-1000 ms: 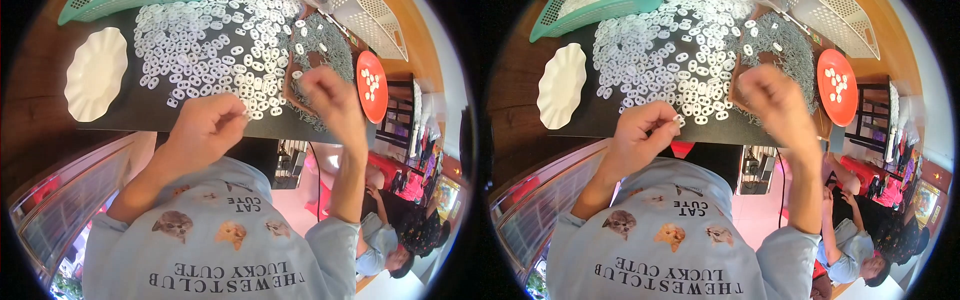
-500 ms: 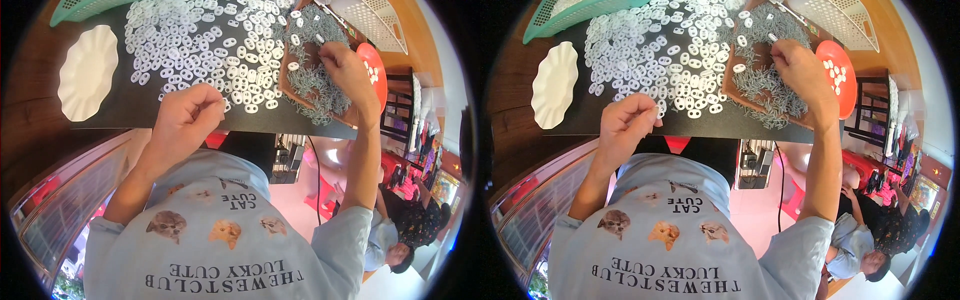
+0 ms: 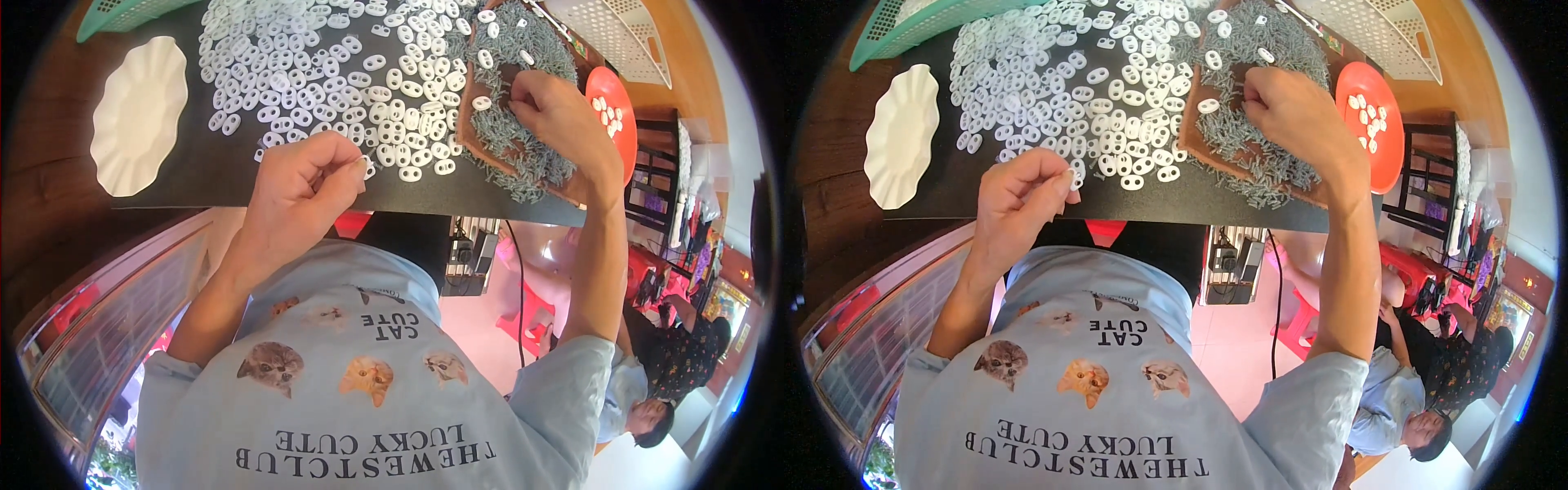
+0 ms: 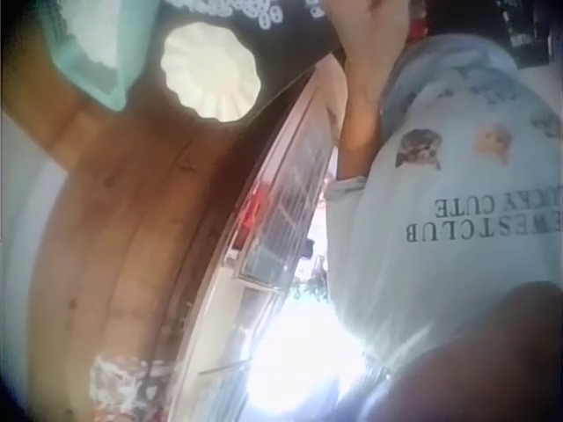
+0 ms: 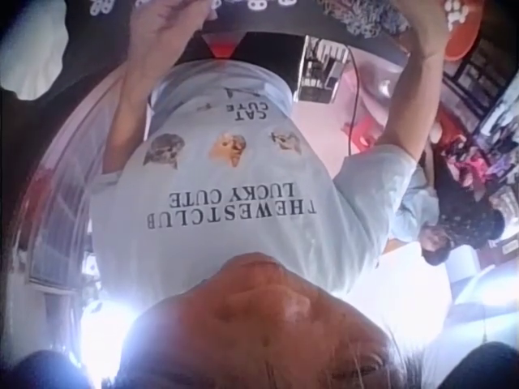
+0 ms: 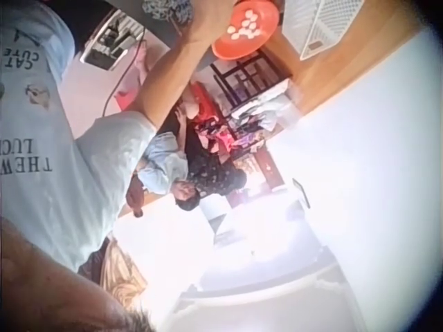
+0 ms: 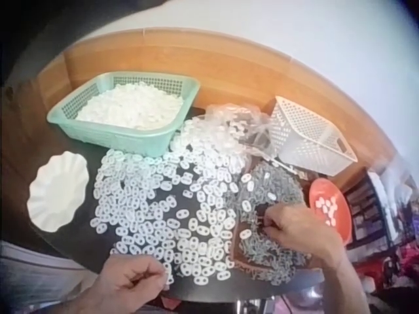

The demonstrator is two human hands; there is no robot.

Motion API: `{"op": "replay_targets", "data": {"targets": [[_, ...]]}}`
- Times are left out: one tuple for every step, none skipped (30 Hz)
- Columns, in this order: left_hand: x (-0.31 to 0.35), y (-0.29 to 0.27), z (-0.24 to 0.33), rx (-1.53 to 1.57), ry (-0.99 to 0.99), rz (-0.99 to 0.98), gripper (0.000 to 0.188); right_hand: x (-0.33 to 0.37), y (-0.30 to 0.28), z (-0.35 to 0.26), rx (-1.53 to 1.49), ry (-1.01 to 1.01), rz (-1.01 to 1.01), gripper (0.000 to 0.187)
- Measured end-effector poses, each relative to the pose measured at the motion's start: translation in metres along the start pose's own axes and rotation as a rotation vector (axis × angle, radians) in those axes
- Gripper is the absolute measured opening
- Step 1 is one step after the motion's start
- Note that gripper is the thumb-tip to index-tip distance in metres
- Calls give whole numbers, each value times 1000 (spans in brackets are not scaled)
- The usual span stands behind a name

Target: The recorder is sorting and inspecting small white plastic components on a table.

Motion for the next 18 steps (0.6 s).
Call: {"op": "replay_targets", "data": {"targets": [[0, 0, 1, -6, 8, 0, 9, -1, 0, -1, 26, -11, 5, 12], [1, -1, 2, -7, 7, 1, 9, 0, 0, 0, 25, -12, 4, 12], [1, -1, 2, -1, -11, 2, 9, 1, -2, 4, -27, 4, 18, 11], [2, -1, 2, 5, -29, 2, 8, 2, -4, 7, -78, 20, 31, 11], [2, -1, 2, 7, -30, 2, 8, 3, -5, 7, -77, 20, 29, 11], [2, 0, 1, 77, -36, 14, 8, 3, -9, 7, -103, 27, 41, 10], [3, 0, 0, 147, -42, 25, 8, 3, -12, 8, -129, 35, 53, 9], [3, -1, 1, 147, -43, 27, 8, 3, -11, 8, -130, 33, 52, 9], [3, -1, 2, 149, -62, 10, 8, 4, -10, 10, -116, 41, 38, 9], [3, 0, 1, 151, -82, -7, 8, 4, -9, 11, -102, 48, 25, 8], [3, 0, 1, 152, -82, -6, 8, 4, -9, 9, -102, 48, 24, 8], [3, 0, 0, 149, -94, -11, 8, 5, -9, 6, -105, 37, 5, 9], [4, 0, -1, 146, -106, -15, 8, 5, -8, 4, -109, 26, -14, 9], [4, 0, -1, 147, -106, -14, 8, 4, -4, 7, -108, 24, -15, 9], [4, 1, -2, 157, -109, -21, 8, 4, -3, 6, -68, -19, 17, 10], [4, 2, -2, 167, -111, -28, 8, 4, -3, 4, -28, -63, 48, 11], [4, 2, -2, 168, -111, -29, 8, 4, -3, 5, -28, -62, 48, 11], [4, 3, -3, 167, -113, -30, 9, 1, -6, 3, -13, -54, 72, 12]]}}
Point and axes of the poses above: each hand's wrist, its own x-axis away from the middle knuckle, its own y-axis out of the palm, z = x × y, the point moved 9 cm from there along -x, towards the middle knuckle, and after that the axes turned 5 degrees about -z, right-handed, at the moved point
